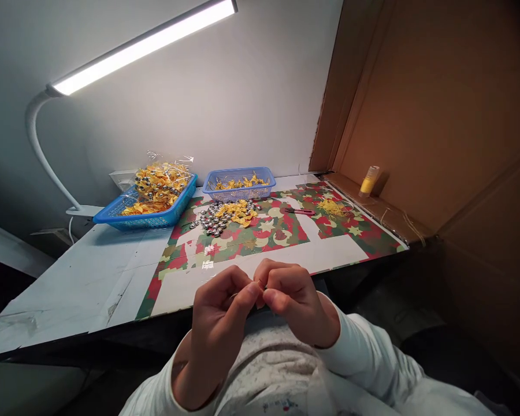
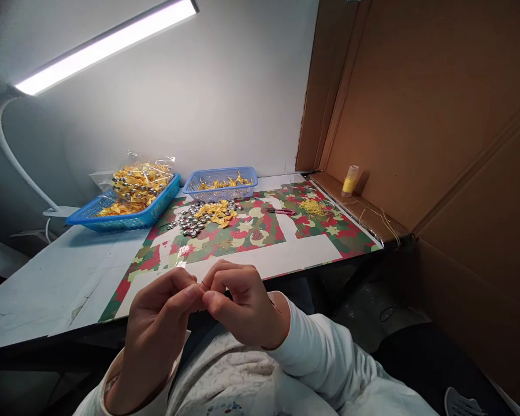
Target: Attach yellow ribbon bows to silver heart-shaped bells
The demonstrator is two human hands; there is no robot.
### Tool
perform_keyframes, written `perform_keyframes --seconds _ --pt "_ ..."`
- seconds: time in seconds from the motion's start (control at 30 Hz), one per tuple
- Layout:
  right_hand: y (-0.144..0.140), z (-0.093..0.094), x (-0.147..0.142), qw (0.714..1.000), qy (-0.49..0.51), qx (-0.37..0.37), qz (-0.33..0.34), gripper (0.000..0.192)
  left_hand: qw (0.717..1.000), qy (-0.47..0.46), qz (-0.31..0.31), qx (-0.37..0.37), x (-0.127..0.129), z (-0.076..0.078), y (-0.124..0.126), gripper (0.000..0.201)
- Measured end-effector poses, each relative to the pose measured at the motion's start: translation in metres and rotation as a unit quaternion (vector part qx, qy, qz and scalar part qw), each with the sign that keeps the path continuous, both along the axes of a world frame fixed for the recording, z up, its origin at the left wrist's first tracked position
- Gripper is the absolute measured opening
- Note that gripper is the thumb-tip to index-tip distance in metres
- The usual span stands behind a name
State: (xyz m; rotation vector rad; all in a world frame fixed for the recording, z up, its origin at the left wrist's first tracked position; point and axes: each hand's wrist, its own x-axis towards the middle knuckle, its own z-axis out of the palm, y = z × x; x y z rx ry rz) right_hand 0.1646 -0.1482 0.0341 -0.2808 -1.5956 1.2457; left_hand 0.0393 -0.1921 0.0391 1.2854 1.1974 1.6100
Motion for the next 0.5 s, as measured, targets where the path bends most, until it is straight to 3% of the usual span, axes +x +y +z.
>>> perform_keyframes --seconds 0.5 --pt "0.0011 -0.0012 -0.0011 0.999 0.015 0.030 -0.005 0.029 0.999 -0.025 -0.026 0.022 -0.0008 0.0021 -0.0006 0.029"
